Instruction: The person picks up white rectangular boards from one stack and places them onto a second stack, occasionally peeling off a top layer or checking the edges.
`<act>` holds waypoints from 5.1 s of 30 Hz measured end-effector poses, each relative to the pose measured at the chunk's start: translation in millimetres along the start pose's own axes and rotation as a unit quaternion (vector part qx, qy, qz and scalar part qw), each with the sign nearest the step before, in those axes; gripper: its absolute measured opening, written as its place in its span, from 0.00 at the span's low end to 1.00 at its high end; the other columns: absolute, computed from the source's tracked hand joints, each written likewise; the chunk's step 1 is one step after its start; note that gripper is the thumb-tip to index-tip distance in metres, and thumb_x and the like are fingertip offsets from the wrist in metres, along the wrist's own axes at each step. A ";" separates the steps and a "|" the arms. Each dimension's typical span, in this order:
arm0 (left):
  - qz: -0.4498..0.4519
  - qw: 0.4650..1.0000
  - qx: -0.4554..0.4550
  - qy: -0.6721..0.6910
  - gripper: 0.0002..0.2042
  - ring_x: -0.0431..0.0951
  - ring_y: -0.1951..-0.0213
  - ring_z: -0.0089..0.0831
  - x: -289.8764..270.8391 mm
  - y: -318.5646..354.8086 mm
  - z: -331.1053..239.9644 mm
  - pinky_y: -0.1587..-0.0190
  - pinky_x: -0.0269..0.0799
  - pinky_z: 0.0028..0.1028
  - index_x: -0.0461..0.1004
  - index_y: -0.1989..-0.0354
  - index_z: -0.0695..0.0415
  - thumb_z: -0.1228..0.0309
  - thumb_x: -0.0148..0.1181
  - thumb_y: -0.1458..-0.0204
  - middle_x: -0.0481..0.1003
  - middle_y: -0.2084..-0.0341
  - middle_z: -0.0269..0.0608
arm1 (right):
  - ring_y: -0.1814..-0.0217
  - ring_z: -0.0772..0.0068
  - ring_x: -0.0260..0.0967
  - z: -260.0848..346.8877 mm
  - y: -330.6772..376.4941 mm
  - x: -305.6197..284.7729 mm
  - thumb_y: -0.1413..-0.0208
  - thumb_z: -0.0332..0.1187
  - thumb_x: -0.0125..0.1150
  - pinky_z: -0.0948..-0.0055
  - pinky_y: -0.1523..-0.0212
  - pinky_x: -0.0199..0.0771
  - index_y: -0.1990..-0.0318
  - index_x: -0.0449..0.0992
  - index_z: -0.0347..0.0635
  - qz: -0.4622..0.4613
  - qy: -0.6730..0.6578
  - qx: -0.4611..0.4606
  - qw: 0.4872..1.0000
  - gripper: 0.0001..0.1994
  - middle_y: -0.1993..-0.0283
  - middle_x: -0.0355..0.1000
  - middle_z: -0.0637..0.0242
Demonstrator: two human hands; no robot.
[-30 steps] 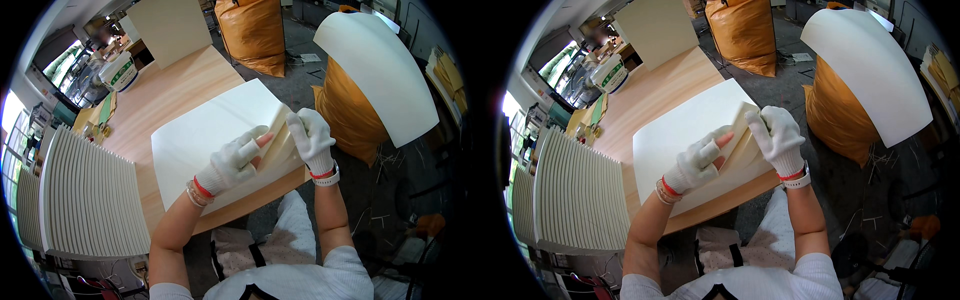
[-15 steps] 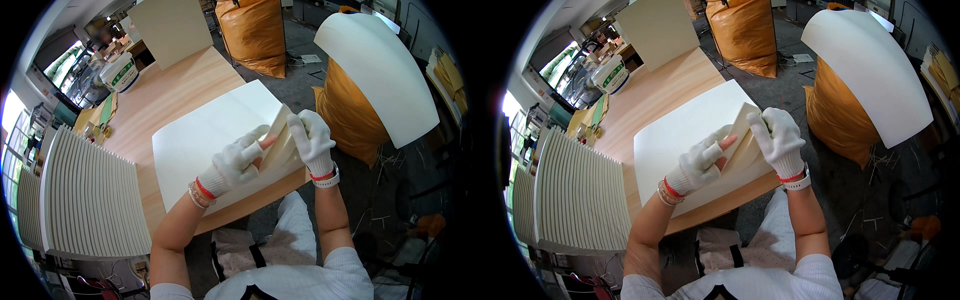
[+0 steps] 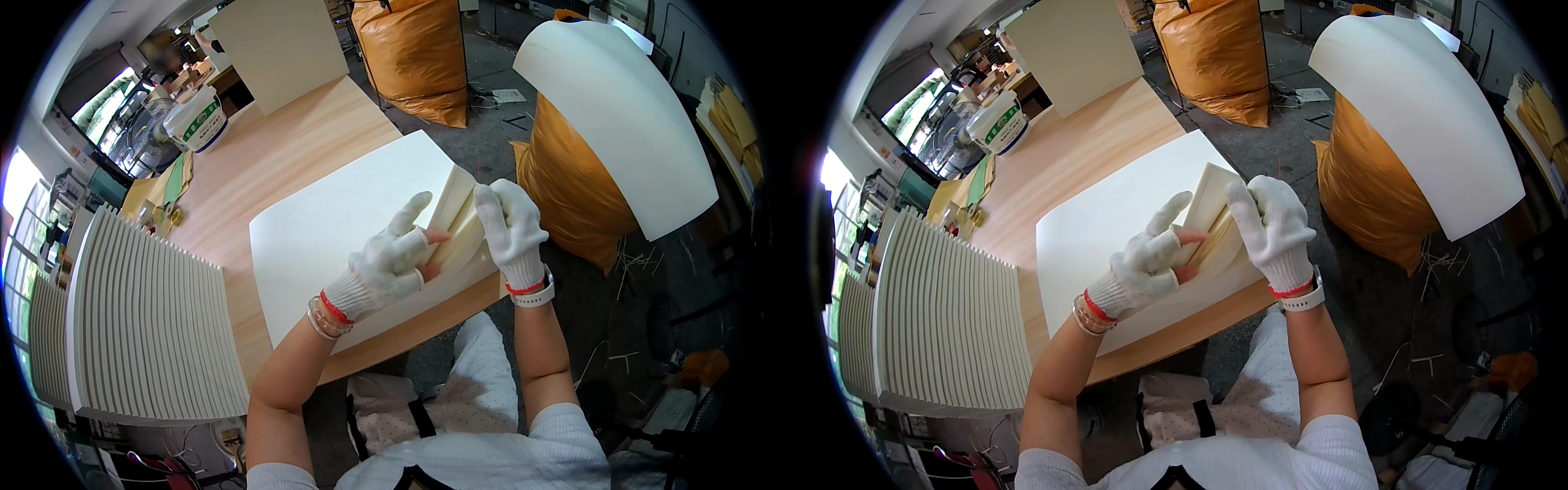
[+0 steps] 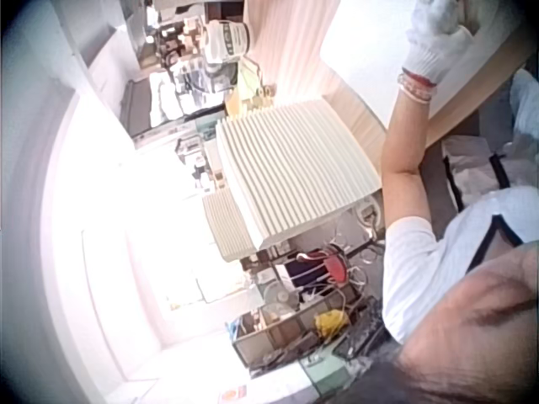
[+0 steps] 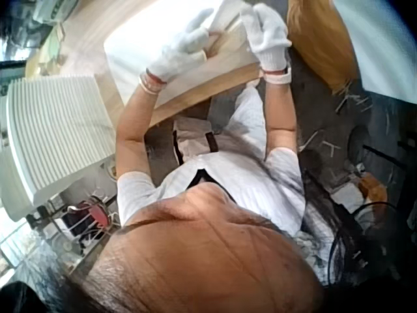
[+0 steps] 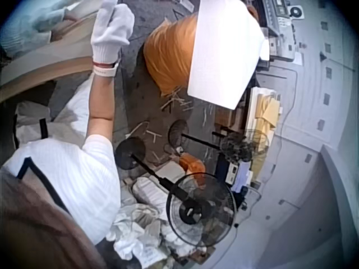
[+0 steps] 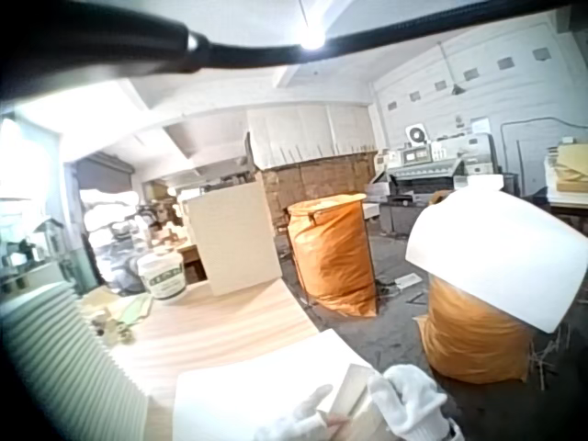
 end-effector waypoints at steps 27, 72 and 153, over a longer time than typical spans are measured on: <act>-0.023 0.999 0.008 -0.040 0.20 0.75 0.44 0.55 1.6 -0.3 0.1 0.47 0.75 0.36 0.76 0.50 0.56 0.78 0.69 0.54 0.61 0.34 0.63 | 0.74 0.55 0.62 1.3 -1.8 4.4 0.38 0.27 0.55 0.60 0.72 0.61 0.62 0.74 0.38 -0.011 -0.035 0.015 0.999 0.03 0.74 0.61 0.60; -0.033 0.999 0.019 -0.039 0.17 0.77 0.47 0.42 2.0 -0.6 -2.7 0.51 0.75 0.30 0.75 0.57 0.61 0.84 0.68 0.58 0.58 0.32 0.59 | 0.76 0.57 0.63 -7.2 0.6 8.6 0.36 0.33 0.57 0.61 0.72 0.62 0.74 0.69 0.36 -0.028 -0.103 0.118 0.987 0.14 0.77 0.61 0.60; -0.421 0.557 -0.552 -0.456 0.18 0.79 0.49 0.40 -411.8 491.2 -219.8 0.44 0.72 0.37 0.75 0.43 0.48 0.57 0.53 0.38 0.80 0.55 0.44 | 0.68 0.67 0.78 478.6 -121.2 275.8 0.41 0.38 0.67 0.74 0.72 0.83 0.52 0.72 0.32 0.448 -0.477 0.213 0.726 0.18 0.59 0.75 0.56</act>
Point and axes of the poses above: each hand's wrist, its own y-axis away from the middle knuckle, its own x-axis out of the palm, z = x × y, the point moved 5 cm from there along -y, towards the middle knuckle
